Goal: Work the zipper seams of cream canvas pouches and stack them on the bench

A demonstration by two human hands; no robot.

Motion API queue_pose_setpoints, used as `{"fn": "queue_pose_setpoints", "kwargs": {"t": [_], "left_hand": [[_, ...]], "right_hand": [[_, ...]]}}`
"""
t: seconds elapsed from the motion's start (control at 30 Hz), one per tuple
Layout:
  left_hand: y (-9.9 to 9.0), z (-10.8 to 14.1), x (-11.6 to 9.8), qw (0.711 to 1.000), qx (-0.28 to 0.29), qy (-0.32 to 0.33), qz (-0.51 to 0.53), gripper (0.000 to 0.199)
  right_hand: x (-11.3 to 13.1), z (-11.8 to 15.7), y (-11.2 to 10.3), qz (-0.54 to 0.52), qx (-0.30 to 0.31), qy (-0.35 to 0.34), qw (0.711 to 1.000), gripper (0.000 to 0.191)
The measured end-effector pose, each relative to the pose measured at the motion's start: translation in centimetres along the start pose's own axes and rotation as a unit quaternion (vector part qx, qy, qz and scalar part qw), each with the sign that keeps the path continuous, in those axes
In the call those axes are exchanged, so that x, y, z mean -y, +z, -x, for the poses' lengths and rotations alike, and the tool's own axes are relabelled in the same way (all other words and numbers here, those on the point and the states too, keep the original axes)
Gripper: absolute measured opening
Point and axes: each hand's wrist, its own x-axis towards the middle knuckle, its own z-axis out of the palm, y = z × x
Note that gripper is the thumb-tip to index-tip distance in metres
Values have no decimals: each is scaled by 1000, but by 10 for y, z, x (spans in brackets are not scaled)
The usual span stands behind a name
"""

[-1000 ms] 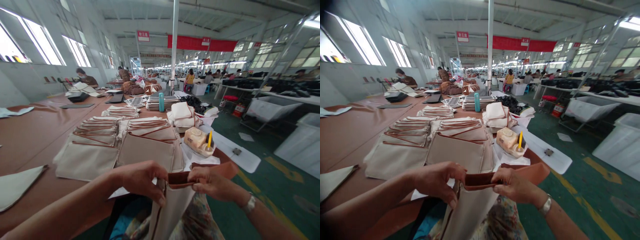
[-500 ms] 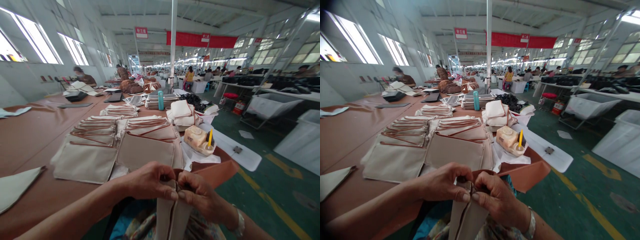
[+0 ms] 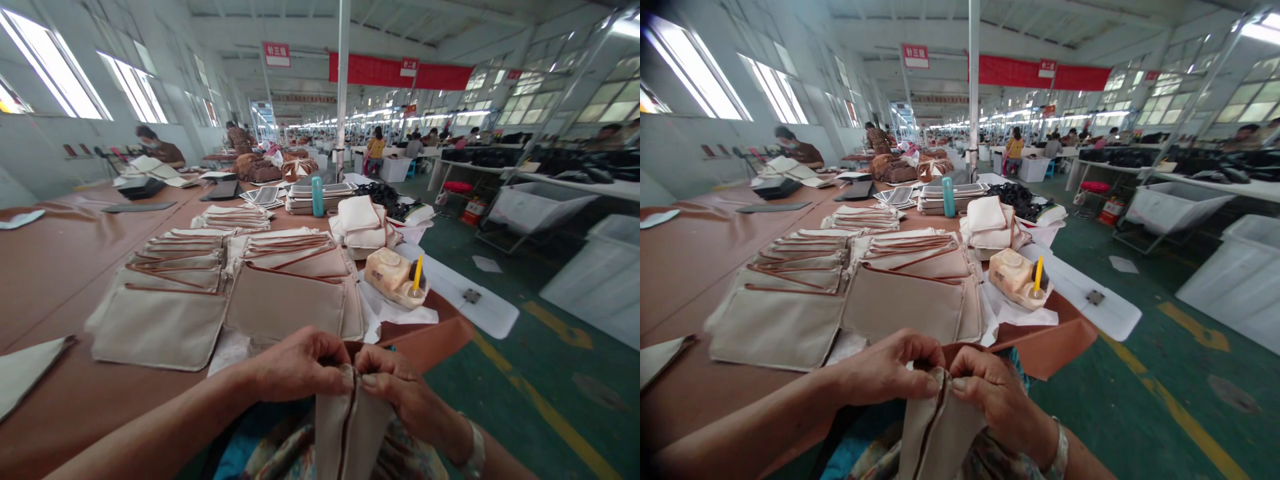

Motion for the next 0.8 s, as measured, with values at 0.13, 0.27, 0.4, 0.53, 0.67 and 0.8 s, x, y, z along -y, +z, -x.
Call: {"fn": "queue_pose_setpoints", "kwargs": {"t": [0.13,0.27,0.4,0.53,0.67,0.8], "left_hand": [[2,-3,1,1000,-13,-14,9,29],[6,-8,3,998,-19,-26,55,22],[11,-10,3,998,-33,-28,52,19],[14,-8,1,998,-53,-17,-28,17],[16,-6,0,989,-78,-3,-128,16],[20,-7,3,977,-106,17,-184,15]], "right_hand": [[1,0,-2,28,-4,17,999,21],[3,0,-2,32,-9,15,999,20],[7,0,0,26,-9,15,1000,26],[13,0,5,87,-24,-33,995,33],[12,0,9,162,-77,-21,984,25],[8,1,11,203,-118,-38,971,16]]}}
